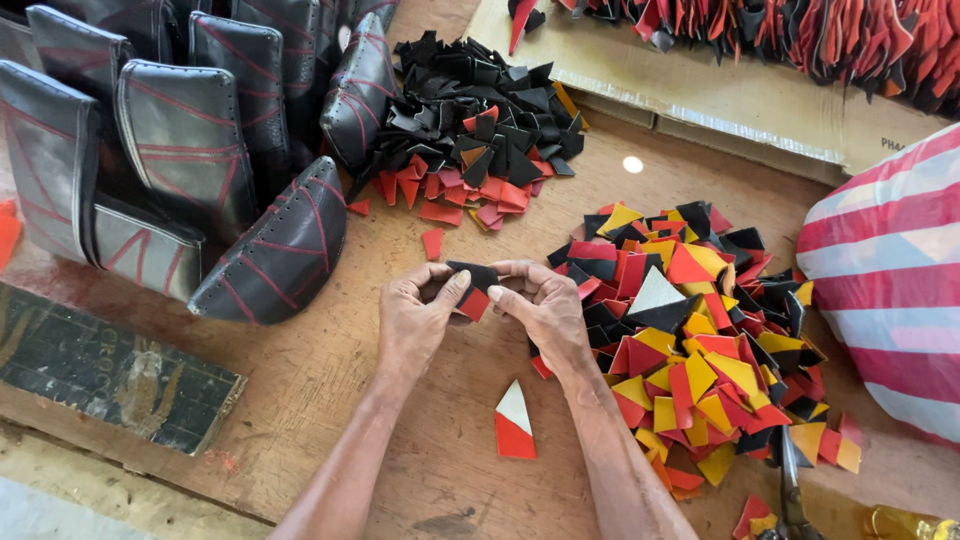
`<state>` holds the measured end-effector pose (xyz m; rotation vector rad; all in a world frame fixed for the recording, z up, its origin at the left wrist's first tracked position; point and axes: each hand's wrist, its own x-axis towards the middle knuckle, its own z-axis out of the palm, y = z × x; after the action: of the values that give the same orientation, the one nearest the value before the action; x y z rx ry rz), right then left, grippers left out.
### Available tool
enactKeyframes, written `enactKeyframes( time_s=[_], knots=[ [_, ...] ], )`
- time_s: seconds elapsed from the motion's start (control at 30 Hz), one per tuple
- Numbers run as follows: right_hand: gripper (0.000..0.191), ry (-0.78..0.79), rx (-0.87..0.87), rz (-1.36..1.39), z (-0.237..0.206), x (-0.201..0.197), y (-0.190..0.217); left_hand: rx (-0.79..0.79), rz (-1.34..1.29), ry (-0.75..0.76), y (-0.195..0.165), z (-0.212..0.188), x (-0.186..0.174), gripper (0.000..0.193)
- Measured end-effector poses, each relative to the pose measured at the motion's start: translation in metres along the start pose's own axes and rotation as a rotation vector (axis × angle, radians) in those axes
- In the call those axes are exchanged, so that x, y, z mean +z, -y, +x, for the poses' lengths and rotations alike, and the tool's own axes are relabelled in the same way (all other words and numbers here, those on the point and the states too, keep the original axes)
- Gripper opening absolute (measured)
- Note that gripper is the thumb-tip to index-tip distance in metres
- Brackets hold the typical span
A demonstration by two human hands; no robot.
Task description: The person uses shears to cut small triangular pieces from a pile of multicolored leather scraps on a wooden workbench. The person repeatedly picks up pieces, trims edges, and places the cut pieces back into the pile. Finished leather goods are visible nearby.
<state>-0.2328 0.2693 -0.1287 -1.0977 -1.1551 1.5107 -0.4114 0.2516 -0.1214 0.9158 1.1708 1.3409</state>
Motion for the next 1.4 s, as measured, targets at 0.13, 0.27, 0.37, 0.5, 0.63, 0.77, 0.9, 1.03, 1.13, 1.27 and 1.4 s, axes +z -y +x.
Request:
enactKeyframes(
  time_s=[0.13, 0.27, 0.37, 0.5, 0.63, 0.77, 0.9, 1.03, 1.13, 1.27, 1.4],
  knots=[
    [0.033, -0.005, -0.007, -0.04, -0.001, 0.001, 0.003, -0.002, 0.005, -0.007, -0.001, -0.001, 0.0, 0.016],
    [0.034, 0.006, -0.014, -0.052, -0.001, 0.002, 0.003, 0.015, -0.02, 0.0, 0.0, 0.0, 0.0, 0.015],
    [0.033, 0.0, -0.002, -0.052, 0.0, 0.001, 0.0, 0.015, -0.005, -0.004, 0.001, -0.001, -0.001, 0.015],
    [0.033, 0.001, 0.004, -0.048, 0.002, -0.001, -0.005, 0.015, -0.003, -0.003, 0.003, 0.0, -0.001, 0.018],
    [0.032, 0.012, -0.013, -0.055, 0.003, -0.002, -0.008, 0.078, 0.009, 0.025, 0.005, 0.001, -0.001, 0.018],
    [0.033, 0.022, -0.018, -0.069, 0.003, -0.001, -0.007, 0.068, 0.046, 0.011, 0.004, 0.001, -0.001, 0.015],
    [0.031, 0.005, 0.013, -0.092, 0.002, 0.0, -0.004, 0.021, 0.036, 0.004, 0.002, -0.001, -0.001, 0.013],
    [0.028, -0.002, 0.01, -0.105, 0.001, 0.002, -0.001, 0.012, 0.032, 0.004, -0.002, -0.002, 0.0, 0.013],
    [0.028, 0.003, -0.007, -0.085, 0.0, 0.003, 0.001, -0.001, 0.038, -0.003, -0.003, -0.002, 0.001, 0.013],
    [0.027, -0.027, 0.024, -0.06, 0.0, 0.004, 0.003, 0.023, 0.043, 0.003, -0.003, -0.001, 0.001, 0.013],
    [0.026, -0.037, 0.026, -0.046, 0.001, 0.002, -0.003, -0.027, 0.036, 0.005, -0.003, -0.001, 0.0, 0.013]
  ],
)
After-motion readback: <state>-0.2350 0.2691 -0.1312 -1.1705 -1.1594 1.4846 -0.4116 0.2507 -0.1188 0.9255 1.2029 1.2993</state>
